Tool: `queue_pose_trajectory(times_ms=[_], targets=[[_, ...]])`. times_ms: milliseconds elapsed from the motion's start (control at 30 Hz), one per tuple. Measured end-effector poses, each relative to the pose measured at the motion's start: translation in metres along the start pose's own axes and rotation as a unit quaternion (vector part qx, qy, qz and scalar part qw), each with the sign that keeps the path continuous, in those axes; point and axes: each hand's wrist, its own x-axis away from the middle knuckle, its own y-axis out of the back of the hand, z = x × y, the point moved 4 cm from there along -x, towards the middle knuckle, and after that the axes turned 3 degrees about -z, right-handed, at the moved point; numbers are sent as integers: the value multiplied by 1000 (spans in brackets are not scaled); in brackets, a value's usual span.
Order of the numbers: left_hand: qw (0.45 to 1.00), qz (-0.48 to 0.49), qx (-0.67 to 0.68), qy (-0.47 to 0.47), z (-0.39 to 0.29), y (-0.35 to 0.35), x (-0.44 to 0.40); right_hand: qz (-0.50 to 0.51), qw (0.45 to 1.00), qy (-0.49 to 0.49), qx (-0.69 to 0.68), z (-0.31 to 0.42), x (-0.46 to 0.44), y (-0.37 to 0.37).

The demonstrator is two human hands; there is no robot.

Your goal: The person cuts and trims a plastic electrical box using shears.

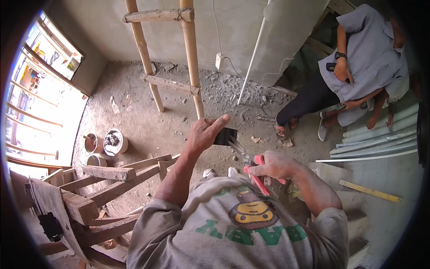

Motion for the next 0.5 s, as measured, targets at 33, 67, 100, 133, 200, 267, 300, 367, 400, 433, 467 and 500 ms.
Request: queue_pose_trajectory(times_ms=[33,67,100,133,200,267,300,367,400,433,467,500], targets=[[1000,10,2,11,2,-2,-1,37,999,1,-32,-1,0,-1],[1000,4,-10,3,1,-1,0,73,995,1,-66,0,3,-2],[1000,-1,-22,-9,-2,1,3,105,989,4,-100,3,5,-3],[999,-6,-33,-29,-9,2,1,127,989,-3,-79,2,5,-4],[995,25,-24,-89,-13,2,1,138,990,-17,-37,-5,6,-3],[987,35,30,-152,-29,1,6,72,997,13,-20,-12,4,-6],[994,33,32,-104,-18,-2,4,66,997,12,-33,-4,8,-6],[998,31,35,-48,-9,-7,-4,64,993,18,-94,-4,10,-9],[998,29,41,-41,-7,-8,-4,67,988,25,-139,-14,5,-14],[998,25,46,-29,-6,-9,-5,75,980,33,-183,-21,0,-16],[998,31,35,-39,-8,-11,-5,85,979,21,-184,-27,-4,-16],[998,34,24,-48,-11,-12,-6,79,975,29,-205,-30,-4,-17]])
